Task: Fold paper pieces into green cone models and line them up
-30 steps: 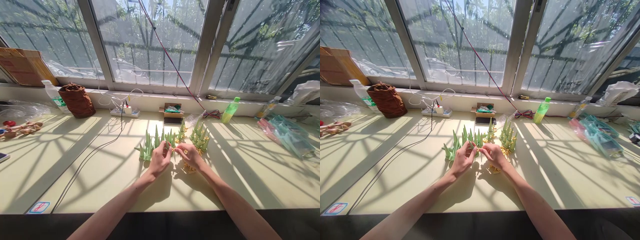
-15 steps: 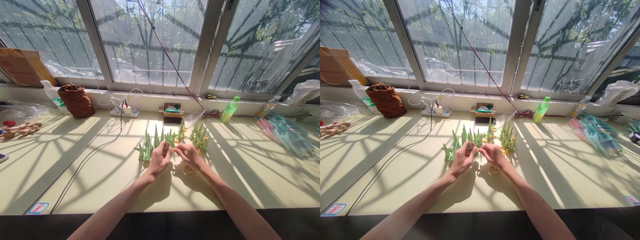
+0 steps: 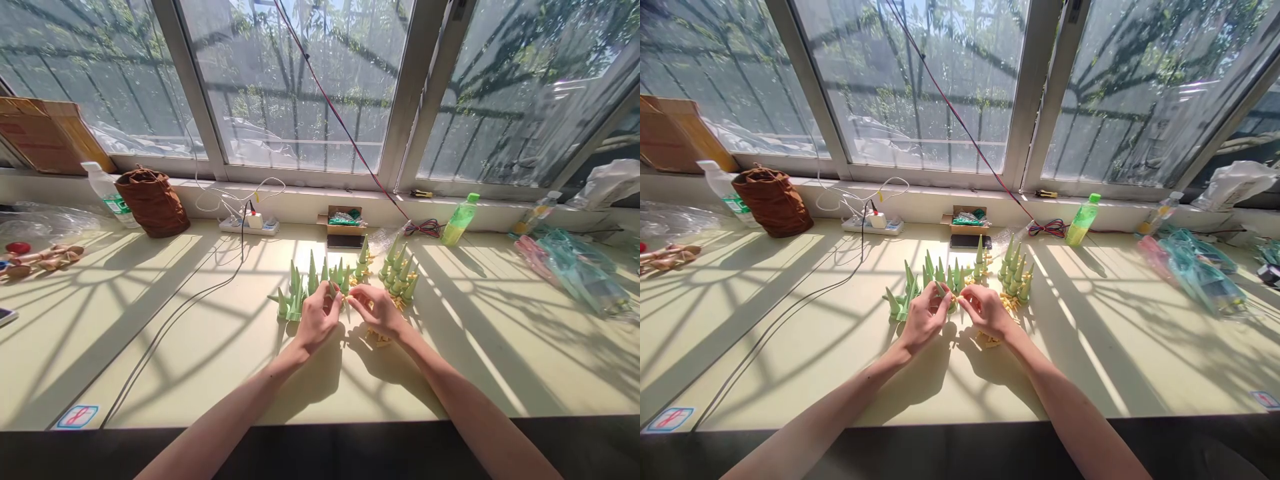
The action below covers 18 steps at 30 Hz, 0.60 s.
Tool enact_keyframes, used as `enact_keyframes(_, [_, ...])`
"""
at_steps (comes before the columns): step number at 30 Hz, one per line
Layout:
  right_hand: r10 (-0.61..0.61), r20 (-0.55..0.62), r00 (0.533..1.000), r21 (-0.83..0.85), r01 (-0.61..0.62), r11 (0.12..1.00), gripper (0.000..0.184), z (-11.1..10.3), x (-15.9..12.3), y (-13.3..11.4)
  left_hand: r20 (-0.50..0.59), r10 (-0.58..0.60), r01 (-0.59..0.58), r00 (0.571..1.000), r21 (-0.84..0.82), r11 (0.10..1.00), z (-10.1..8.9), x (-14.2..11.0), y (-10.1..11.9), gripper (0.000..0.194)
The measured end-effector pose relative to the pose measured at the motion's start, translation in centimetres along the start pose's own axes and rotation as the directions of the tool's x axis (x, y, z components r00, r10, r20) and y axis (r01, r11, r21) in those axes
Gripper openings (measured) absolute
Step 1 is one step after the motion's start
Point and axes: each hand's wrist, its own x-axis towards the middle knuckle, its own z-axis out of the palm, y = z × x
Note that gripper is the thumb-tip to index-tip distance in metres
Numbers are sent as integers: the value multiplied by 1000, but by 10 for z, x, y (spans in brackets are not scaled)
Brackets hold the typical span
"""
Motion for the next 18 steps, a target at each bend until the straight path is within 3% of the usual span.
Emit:
enact_keyframes(5, [17, -20, 1000, -35, -18, 999, 27, 1, 0, 1, -13, 12, -12, 1000, 17, 1000, 0, 0, -1, 13])
enact_keyframes(12, [10, -10, 1000, 17, -10, 1000, 14, -1, 0, -4, -43, 12, -11, 999, 21, 1000, 0, 0, 0, 15])
enact_keyframes(18, [8, -7, 1000, -29, -9, 1000, 26, 2, 1, 2, -36, 18, -17, 999, 23, 1000, 0, 0, 2, 13])
